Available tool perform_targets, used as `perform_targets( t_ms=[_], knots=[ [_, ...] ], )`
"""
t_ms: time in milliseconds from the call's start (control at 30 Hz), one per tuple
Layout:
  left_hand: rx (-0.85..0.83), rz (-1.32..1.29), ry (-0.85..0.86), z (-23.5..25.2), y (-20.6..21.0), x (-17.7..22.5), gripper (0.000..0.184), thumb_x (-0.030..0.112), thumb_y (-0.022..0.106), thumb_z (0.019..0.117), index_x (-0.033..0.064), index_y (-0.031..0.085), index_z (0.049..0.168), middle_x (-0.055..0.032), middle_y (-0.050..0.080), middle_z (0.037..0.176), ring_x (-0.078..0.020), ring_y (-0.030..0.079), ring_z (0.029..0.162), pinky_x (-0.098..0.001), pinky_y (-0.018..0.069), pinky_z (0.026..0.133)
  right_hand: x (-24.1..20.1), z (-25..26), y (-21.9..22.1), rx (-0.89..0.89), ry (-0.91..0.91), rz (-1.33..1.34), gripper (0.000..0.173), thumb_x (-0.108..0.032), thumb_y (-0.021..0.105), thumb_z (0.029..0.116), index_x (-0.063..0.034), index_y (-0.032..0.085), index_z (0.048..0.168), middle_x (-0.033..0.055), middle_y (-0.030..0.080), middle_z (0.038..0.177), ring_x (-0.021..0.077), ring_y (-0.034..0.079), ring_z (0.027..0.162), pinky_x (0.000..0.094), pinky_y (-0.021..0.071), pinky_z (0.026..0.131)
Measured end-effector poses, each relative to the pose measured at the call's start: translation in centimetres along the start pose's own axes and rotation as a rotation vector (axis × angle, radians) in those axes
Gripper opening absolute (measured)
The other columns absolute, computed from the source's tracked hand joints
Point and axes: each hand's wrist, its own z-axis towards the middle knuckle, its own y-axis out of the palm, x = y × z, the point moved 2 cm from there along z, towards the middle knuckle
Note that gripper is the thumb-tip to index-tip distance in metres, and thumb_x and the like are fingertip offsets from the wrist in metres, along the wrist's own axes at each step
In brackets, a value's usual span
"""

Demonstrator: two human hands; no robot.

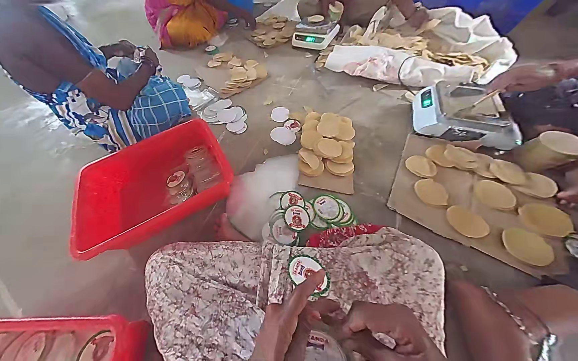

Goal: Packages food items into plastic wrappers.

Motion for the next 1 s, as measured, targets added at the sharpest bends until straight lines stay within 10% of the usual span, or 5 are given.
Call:
perform_targets(
  t_ms=[267,500,667,900,1000],
  knots=[
    [0.06,0.313,0.133,1.0,0.1,2.2,0.047,0.027,0.038,0.111,-0.0024,0.045,0.148,-0.0144,0.071,0.086,-0.0119,0.067,0.068,-0.0252,0.0564,0.067,-1.7,1.1,-1.2,-0.057,-0.058,-0.329,0.018,-0.032,0.073,0.0943,-0.0142,0.076,0.098,0.0081,0.067,0.116,0.0167,0.058,0.117,0.0327,0.0475,0.101],
    [0.013,0.512,0.22,0.7,-0.9,1.7,0.043,0.021,0.04,0.1107,0.0009,0.047,0.148,-0.01,0.077,0.095,-0.0121,0.071,0.069,-0.0251,0.0569,0.066,-2.2,1.4,-1.5,-0.086,-0.052,-0.803,0.029,-0.038,0.065,0.0979,-0.0127,0.074,0.086,0.0091,0.069,0.089,0.0251,0.068,0.085,0.0404,0.0551,0.069],
    [0.037,0.518,0.22,0.7,-0.4,1.3,0.04,0.018,0.043,0.1091,-0.001,0.053,0.143,-0.0111,0.069,0.075,-0.0152,0.06,0.054,-0.0255,0.0521,0.057,-2.2,1.9,-0.3,-0.119,-0.073,-0.704,0.017,-0.021,0.067,0.0958,-0.011,0.078,0.087,0.0127,0.071,0.098,0.0255,0.069,0.083,0.0389,0.0565,0.064],
    [0.003,-0.029,0.096,0.8,-1.6,-0.4,0.062,0.039,0.046,0.1073,-0.0048,0.038,0.151,-0.011,0.075,0.116,-0.0126,0.074,0.103,-0.0326,0.0604,0.094,-2.5,2.6,-1.8,0.052,-0.063,-0.516,0.033,-0.033,0.066,0.0989,-0.0058,0.072,0.083,0.0068,0.071,0.08,0.0124,0.067,0.08,0.028,0.0534,0.073],
    [0.05,-0.174,0.077,0.8,-1.6,-1.8,0.033,0.026,0.054,0.1057,0.0006,0.069,0.119,-0.0048,0.076,0.105,-0.0043,0.071,0.096,-0.0249,0.0581,0.088,-1.9,3.0,-1.5,0.123,-0.1,-0.369,0.028,-0.031,0.067,0.0991,-0.0066,0.073,0.087,0.0029,0.072,0.084,0.0053,0.067,0.085,0.0219,0.0551,0.078]
  ],
)
